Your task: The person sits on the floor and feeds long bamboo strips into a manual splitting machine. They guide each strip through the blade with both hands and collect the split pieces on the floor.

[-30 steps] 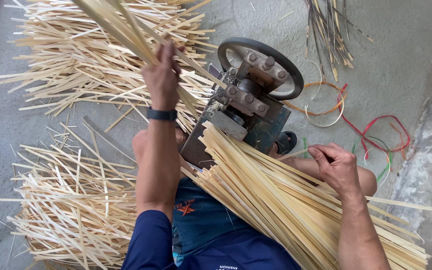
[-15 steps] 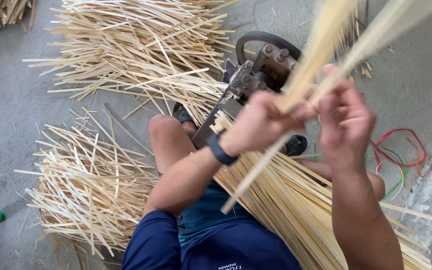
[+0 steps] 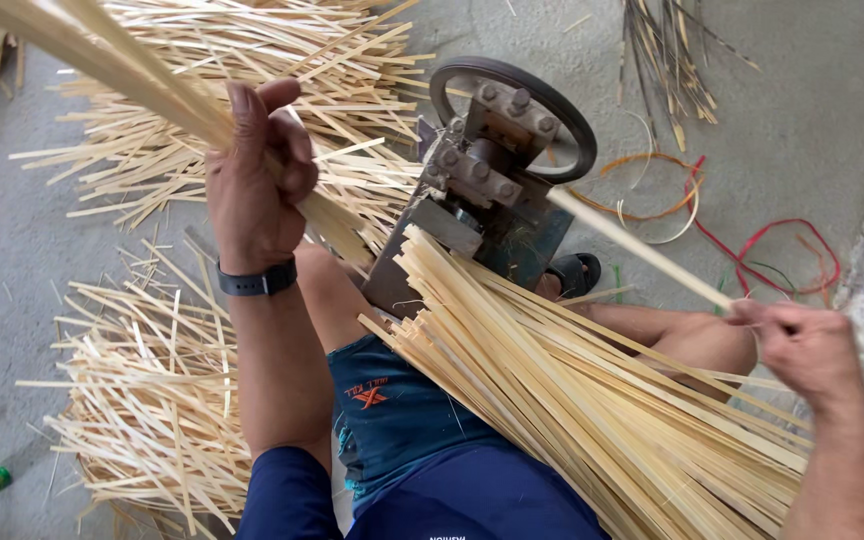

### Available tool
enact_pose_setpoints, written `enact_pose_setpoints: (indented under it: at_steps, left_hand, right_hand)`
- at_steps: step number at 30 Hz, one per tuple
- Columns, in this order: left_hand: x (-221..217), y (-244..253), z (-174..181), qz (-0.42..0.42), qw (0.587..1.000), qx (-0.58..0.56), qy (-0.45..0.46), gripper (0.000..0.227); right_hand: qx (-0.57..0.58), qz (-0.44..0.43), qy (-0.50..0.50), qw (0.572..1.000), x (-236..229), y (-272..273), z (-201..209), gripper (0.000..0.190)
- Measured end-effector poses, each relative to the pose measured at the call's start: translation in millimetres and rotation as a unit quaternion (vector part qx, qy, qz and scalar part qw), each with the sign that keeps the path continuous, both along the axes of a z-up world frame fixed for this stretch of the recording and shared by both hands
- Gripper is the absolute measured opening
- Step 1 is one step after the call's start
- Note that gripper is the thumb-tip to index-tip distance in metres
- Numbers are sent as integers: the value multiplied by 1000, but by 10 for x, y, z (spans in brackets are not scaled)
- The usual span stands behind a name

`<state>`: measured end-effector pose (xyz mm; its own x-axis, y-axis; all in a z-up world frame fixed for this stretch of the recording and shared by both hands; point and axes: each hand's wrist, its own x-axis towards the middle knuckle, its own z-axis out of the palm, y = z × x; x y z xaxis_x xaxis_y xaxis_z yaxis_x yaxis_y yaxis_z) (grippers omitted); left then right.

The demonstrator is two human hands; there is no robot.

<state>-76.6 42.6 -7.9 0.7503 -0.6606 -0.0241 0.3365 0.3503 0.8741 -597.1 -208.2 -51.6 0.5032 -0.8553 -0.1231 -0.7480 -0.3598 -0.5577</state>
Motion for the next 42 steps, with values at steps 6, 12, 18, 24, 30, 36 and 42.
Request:
enact_pose_setpoints:
  at_steps: [6,12,18,24,30,36,42]
  left_hand:
    - [101,-302,-747,68,989,78,101,42]
    - [41,-611,-1199,64,986,126,93,44]
    - [-13,-891,-1218,13,992,117,54,39]
    - [-16,-948,-1200,8,996,77,45,33]
    - [130,-875,-1210,37,997,47,40,33]
    - [465,-553,-1226,145,981,22,124,34]
    - [421,-497,-1287,88,983,23,161,41]
  right_hand:
    - [-61,50,137,987,425,100,-444,25]
    - [-21,57,66,996,1184,239,-411,24]
    - [-8,52,89,995,1359,275,-386,23]
    - [121,112,60,985,994,387,-685,28]
    - [134,77,25,988,690,584,-789,17]
    - [49,13,-134,990,313,352,-388,20]
    - [-61,7,-116,991,646,325,-418,23]
